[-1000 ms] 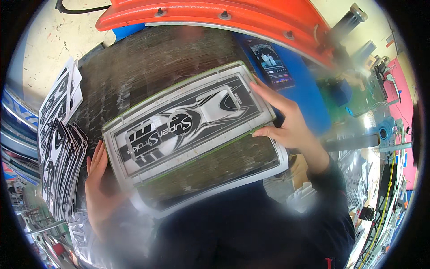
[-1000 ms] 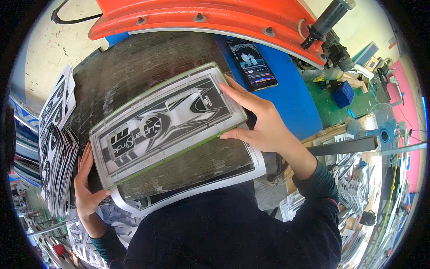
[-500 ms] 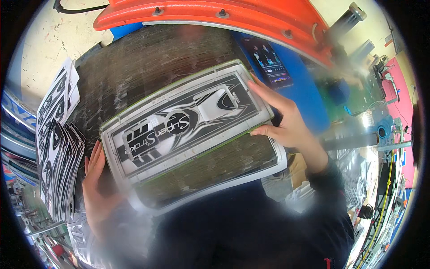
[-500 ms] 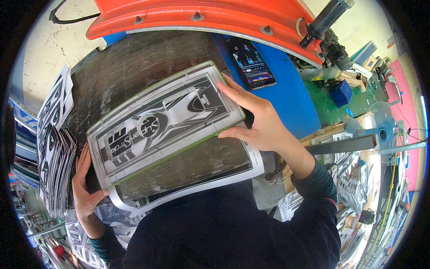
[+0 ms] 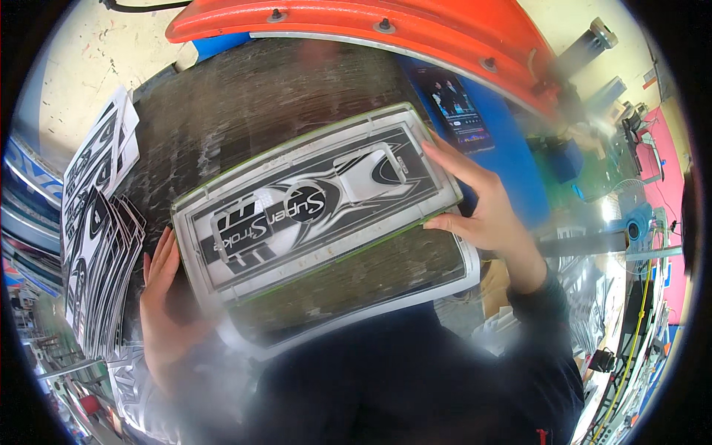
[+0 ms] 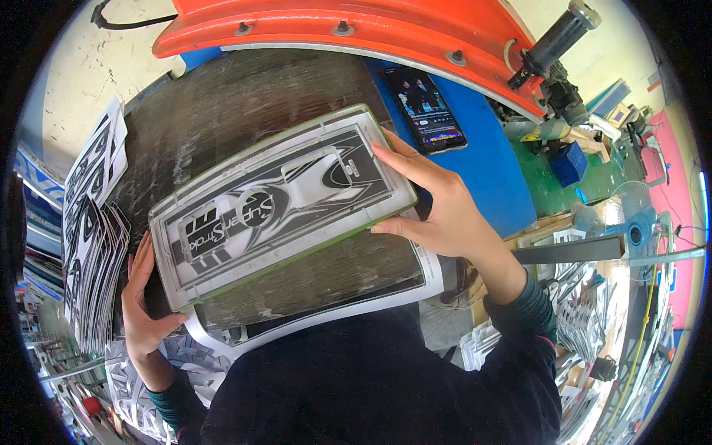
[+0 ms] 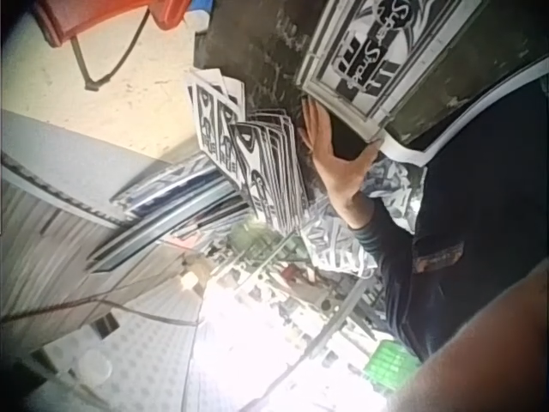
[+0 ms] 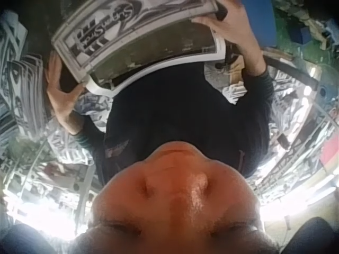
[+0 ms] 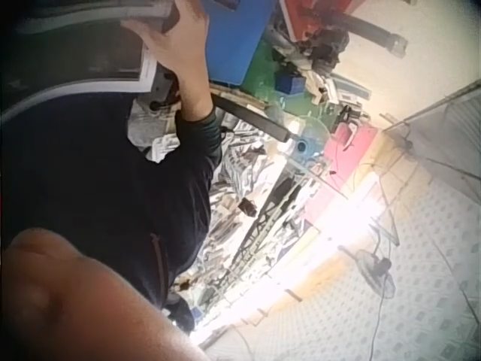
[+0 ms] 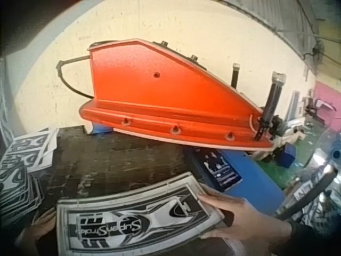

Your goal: Using a manual press to cut or stamp printed 'Super Stroke' graphics on a workbench.

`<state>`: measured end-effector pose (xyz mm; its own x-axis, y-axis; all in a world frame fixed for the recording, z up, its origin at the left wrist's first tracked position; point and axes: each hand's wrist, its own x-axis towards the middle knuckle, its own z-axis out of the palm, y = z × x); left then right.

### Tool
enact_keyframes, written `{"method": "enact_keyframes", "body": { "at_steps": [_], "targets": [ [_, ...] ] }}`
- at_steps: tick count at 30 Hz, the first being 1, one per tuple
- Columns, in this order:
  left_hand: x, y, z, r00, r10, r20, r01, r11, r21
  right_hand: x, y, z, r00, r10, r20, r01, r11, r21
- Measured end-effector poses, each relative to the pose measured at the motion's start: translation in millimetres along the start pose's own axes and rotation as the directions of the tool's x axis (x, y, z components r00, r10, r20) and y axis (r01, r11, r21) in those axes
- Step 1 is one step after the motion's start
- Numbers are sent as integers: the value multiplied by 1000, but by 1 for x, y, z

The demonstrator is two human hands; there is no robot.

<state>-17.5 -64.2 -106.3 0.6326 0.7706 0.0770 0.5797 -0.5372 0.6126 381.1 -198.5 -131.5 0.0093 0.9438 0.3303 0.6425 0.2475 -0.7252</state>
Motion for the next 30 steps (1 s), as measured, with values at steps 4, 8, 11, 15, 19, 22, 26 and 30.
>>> {"method": "enact_keyframes", "body": {
  "at_steps": [4,8,11,15,19,22,26,30],
  "targets": [
    [-1,2,0,1000,12,-11,-11,999,39,0,0,-1,1000,17,0,-17,1000,-8],
    [-4,2,-1,1000,1,-16,0,998,66,-2,1,0,999,14,38,-13,999,-38],
    [-6,-2,-4,999,36,-13,-35,995,92,-1,2,5,998,59,-2,-59,997,-58],
    [-8,-5,-6,999,31,44,-38,986,159,-1,3,8,996,87,-18,-88,995,-50],
    [-9,-5,-7,999,17,42,-23,989,146,-2,4,9,996,86,-23,-87,995,-41],
    [-8,-6,-7,999,27,41,-32,990,138,-3,5,8,994,107,-21,-109,991,-78],
    [-9,-6,-7,999,21,50,-27,992,120,-3,6,9,994,106,-33,-107,993,-46],
    [-9,-6,-7,998,13,58,-20,992,121,-3,6,9,993,109,-50,-110,994,-17]
  ]
}}
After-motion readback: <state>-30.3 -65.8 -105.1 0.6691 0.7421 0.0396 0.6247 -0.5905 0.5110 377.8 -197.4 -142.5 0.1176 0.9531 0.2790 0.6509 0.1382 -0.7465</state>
